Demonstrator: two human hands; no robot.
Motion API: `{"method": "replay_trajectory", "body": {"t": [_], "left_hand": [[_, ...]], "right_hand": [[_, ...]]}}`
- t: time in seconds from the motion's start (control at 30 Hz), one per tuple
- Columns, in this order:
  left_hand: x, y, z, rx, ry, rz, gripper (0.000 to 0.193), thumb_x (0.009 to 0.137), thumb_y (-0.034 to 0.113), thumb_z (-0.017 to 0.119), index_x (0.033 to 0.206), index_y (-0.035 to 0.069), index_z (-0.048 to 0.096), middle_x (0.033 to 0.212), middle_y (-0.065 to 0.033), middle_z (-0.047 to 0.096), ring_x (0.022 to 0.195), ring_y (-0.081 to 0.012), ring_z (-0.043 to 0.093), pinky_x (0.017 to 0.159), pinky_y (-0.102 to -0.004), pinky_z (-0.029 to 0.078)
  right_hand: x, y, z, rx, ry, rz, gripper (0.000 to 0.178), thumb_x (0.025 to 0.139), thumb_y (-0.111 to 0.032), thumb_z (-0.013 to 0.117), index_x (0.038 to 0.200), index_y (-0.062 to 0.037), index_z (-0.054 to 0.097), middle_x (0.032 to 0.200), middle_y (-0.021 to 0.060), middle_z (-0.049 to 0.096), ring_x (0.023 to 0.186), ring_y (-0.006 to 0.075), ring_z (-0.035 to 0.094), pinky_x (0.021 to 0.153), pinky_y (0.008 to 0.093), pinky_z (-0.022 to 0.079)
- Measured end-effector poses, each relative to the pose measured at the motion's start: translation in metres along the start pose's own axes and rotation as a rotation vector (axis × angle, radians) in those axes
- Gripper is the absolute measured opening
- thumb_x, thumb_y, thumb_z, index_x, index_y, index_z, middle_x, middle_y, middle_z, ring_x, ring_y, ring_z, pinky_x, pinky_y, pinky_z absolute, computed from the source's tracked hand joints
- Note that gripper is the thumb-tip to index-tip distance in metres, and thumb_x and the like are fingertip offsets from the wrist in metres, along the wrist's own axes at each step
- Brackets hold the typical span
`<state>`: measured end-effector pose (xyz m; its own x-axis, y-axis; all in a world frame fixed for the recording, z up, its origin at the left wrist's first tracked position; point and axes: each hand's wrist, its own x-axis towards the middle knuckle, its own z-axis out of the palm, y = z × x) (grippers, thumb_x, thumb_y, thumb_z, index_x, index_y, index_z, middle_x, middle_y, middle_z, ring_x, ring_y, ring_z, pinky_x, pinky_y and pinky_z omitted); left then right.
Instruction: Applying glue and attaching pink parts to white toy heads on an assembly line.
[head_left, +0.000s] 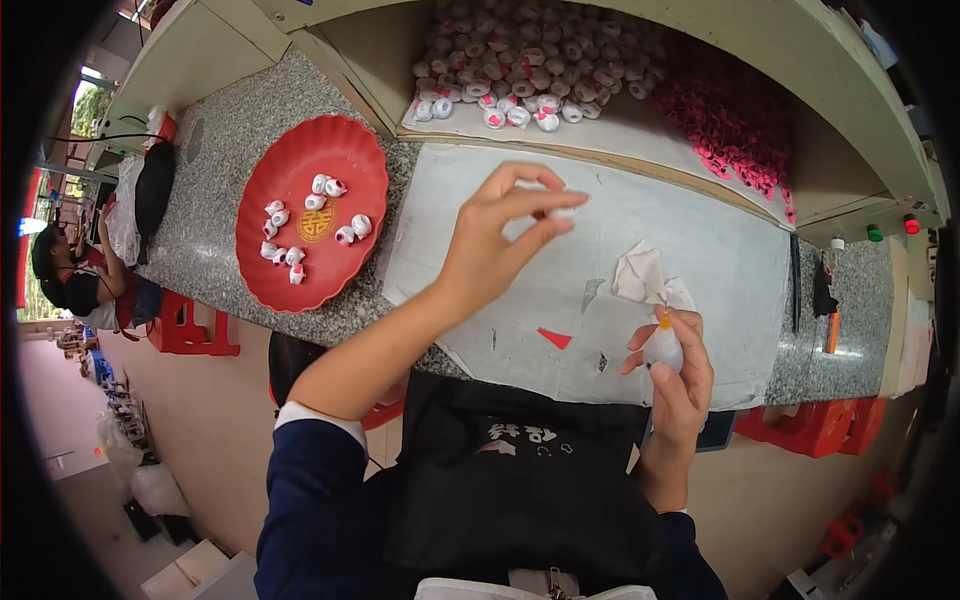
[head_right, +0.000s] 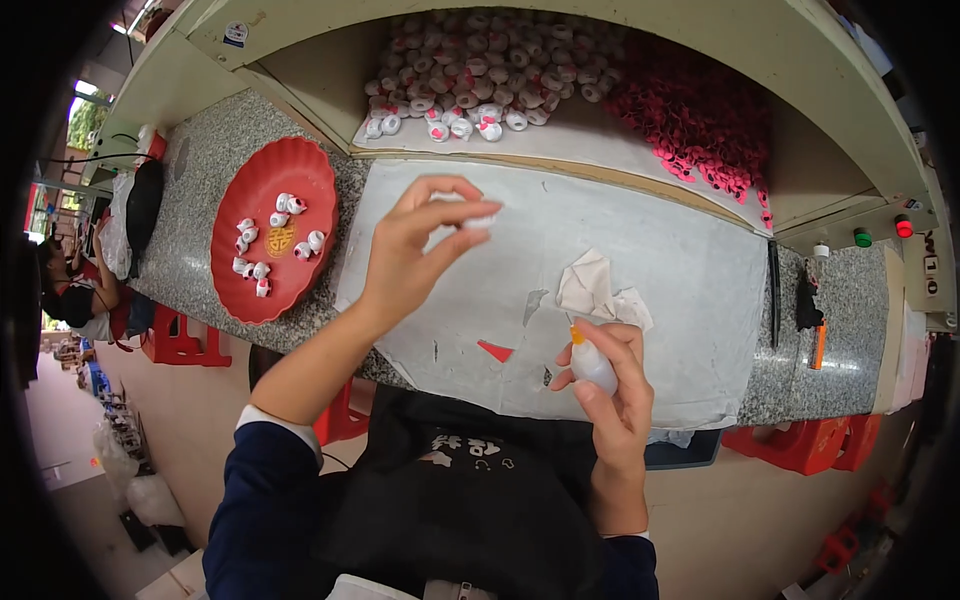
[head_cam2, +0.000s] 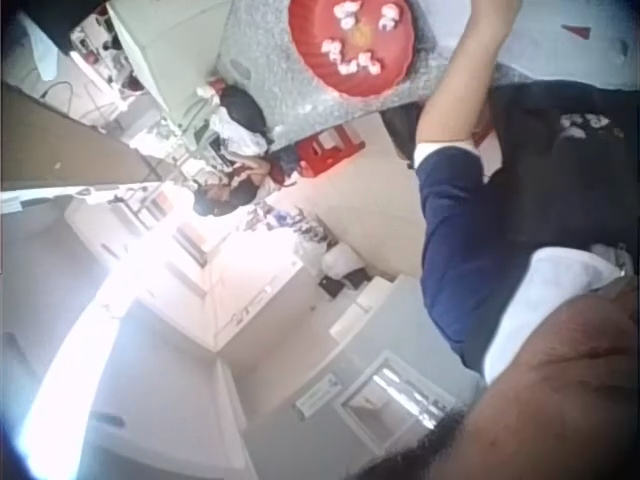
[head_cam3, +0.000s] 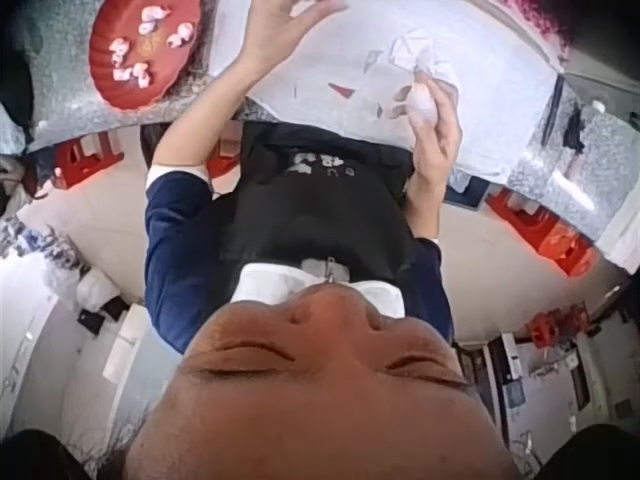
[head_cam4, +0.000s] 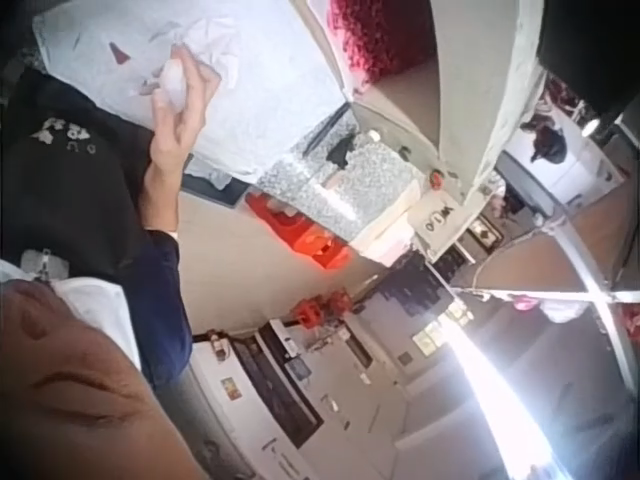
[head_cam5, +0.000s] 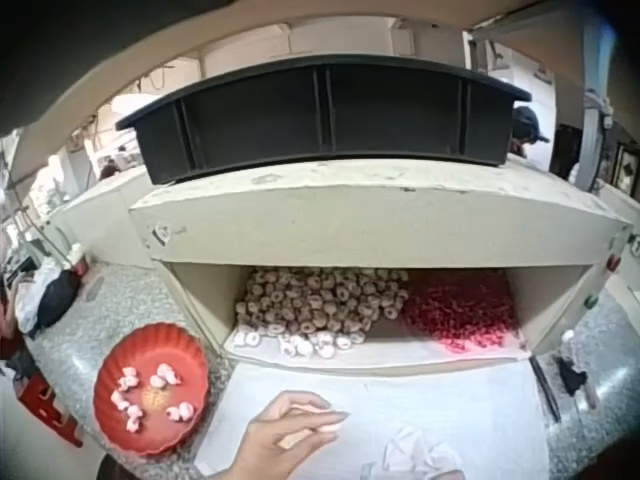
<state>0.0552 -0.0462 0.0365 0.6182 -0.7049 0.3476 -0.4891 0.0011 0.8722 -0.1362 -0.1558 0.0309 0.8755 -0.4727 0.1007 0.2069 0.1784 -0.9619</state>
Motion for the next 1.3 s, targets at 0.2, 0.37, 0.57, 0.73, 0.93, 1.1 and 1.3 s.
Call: {"method": "replay_trajectory", "body": {"t": [0.2, 0.37, 0.57, 0.73, 0.93, 1.1, 1.3], "left_hand": [[-0.071, 0.022, 0.006, -0.898, 0.104, -0.429, 0.030, 0.071, -0.005, 0.053, 0.100, -0.003, 0.046, 0.101, -0.0138, 0.049, 0.088, -0.0175, 0.052, 0.077, -0.0290, 0.045], [-0.092, 0.025, 0.012, -1.015, 0.140, -0.429, 0.033, 0.072, -0.004, 0.054, 0.103, -0.001, 0.042, 0.101, -0.0158, 0.049, 0.091, -0.0185, 0.052, 0.078, -0.0317, 0.045], [-0.099, 0.027, 0.010, -1.042, 0.143, -0.434, 0.033, 0.072, -0.002, 0.055, 0.103, 0.000, 0.043, 0.098, -0.0132, 0.052, 0.091, -0.0175, 0.052, 0.080, -0.0290, 0.040], [-0.100, 0.026, 0.009, -1.060, 0.167, -0.417, 0.034, 0.072, -0.001, 0.055, 0.103, 0.000, 0.043, 0.098, -0.0128, 0.052, 0.091, -0.0169, 0.051, 0.080, -0.0280, 0.039], [-0.099, 0.027, 0.011, -1.048, 0.167, -0.406, 0.034, 0.072, 0.000, 0.056, 0.103, 0.000, 0.043, 0.097, -0.0129, 0.052, 0.091, -0.0170, 0.051, 0.080, -0.0285, 0.039], [-0.100, 0.026, 0.012, -1.052, 0.164, -0.410, 0.034, 0.072, -0.001, 0.055, 0.103, 0.000, 0.043, 0.097, -0.0131, 0.052, 0.091, -0.0171, 0.052, 0.080, -0.0289, 0.040], [-0.100, 0.027, 0.012, -1.045, 0.163, -0.408, 0.034, 0.072, -0.001, 0.055, 0.103, 0.000, 0.043, 0.097, -0.0135, 0.052, 0.090, -0.0173, 0.052, 0.080, -0.0292, 0.040]], "right_hand": [[0.000, -0.003, 0.014, 0.041, 0.212, -0.214, 0.032, 0.069, -0.010, 0.056, 0.094, -0.0002, 0.041, 0.090, 0.0079, 0.039, 0.069, 0.0171, 0.046, 0.058, 0.0252, 0.041], [0.002, -0.010, 0.038, 0.102, 0.334, -0.293, 0.038, 0.064, -0.020, 0.067, 0.086, -0.0066, 0.039, 0.083, 0.0057, 0.039, 0.069, 0.0129, 0.040, 0.060, 0.0231, 0.036], [-0.010, -0.001, 0.048, -0.414, 0.173, -0.614, 0.044, 0.060, -0.031, 0.071, 0.078, -0.0081, 0.039, 0.074, 0.0049, 0.042, 0.053, 0.0097, 0.039, 0.043, 0.0187, 0.035], [-0.014, -0.001, 0.049, -0.443, 0.099, -0.609, 0.043, 0.058, -0.026, 0.073, 0.079, -0.0083, 0.040, 0.074, 0.0040, 0.043, 0.054, 0.0103, 0.041, 0.045, 0.0201, 0.037], [-0.014, -0.002, 0.048, -0.430, 0.077, -0.615, 0.043, 0.057, -0.025, 0.074, 0.080, -0.0088, 0.041, 0.075, 0.0036, 0.043, 0.054, 0.0110, 0.043, 0.045, 0.0205, 0.038], [-0.015, -0.001, 0.047, -0.431, 0.065, -0.602, 0.043, 0.056, -0.023, 0.074, 0.080, -0.0090, 0.041, 0.075, 0.0032, 0.043, 0.055, 0.0113, 0.043, 0.046, 0.0212, 0.038], [-0.016, -0.003, 0.046, -0.422, 0.040, -0.604, 0.043, 0.055, -0.020, 0.075, 0.079, -0.0089, 0.042, 0.075, 0.0037, 0.045, 0.055, 0.0116, 0.043, 0.047, 0.0217, 0.038]]}}
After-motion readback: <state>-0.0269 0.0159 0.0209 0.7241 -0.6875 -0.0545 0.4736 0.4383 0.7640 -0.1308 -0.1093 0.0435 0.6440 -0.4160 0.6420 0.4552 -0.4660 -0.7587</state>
